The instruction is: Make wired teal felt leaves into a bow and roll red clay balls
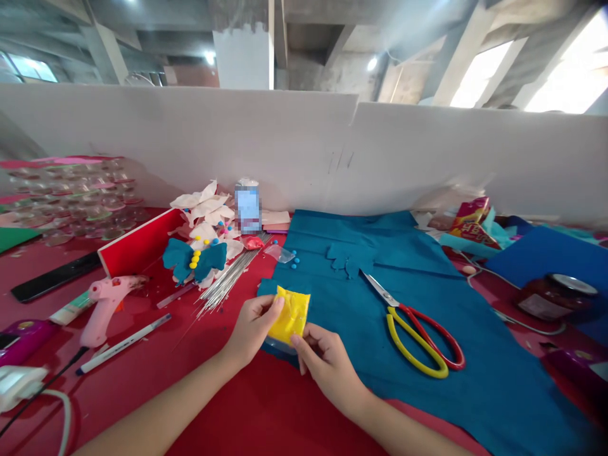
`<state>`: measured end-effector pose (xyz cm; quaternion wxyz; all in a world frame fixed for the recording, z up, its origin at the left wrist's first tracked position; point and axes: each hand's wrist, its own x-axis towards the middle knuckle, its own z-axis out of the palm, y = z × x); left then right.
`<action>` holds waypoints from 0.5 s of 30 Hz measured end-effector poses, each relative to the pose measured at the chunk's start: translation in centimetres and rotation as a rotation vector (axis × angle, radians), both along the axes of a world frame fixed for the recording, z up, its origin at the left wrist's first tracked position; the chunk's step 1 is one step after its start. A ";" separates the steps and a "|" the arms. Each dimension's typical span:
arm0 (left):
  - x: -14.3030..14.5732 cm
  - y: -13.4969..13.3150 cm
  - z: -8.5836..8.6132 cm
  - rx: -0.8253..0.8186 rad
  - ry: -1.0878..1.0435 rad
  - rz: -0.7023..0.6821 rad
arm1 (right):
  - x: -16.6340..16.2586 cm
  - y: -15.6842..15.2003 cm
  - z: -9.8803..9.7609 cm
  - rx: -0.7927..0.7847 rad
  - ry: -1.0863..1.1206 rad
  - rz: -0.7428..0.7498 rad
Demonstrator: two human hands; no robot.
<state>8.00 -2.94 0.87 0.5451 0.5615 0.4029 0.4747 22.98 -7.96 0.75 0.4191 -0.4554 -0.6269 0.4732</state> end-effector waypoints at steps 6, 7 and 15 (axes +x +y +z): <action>-0.4 -0.2 -0.8 -0.034 -0.051 0.002 | 0.0 -0.1 -0.5 0.022 -0.072 0.035; -0.4 -0.2 -0.8 -0.031 -0.055 0.012 | -0.1 -0.1 -0.4 0.036 -0.088 0.038; -1.1 0.4 -0.9 0.056 -0.120 0.192 | 0.2 5.1 3.7 0.270 -0.242 -0.142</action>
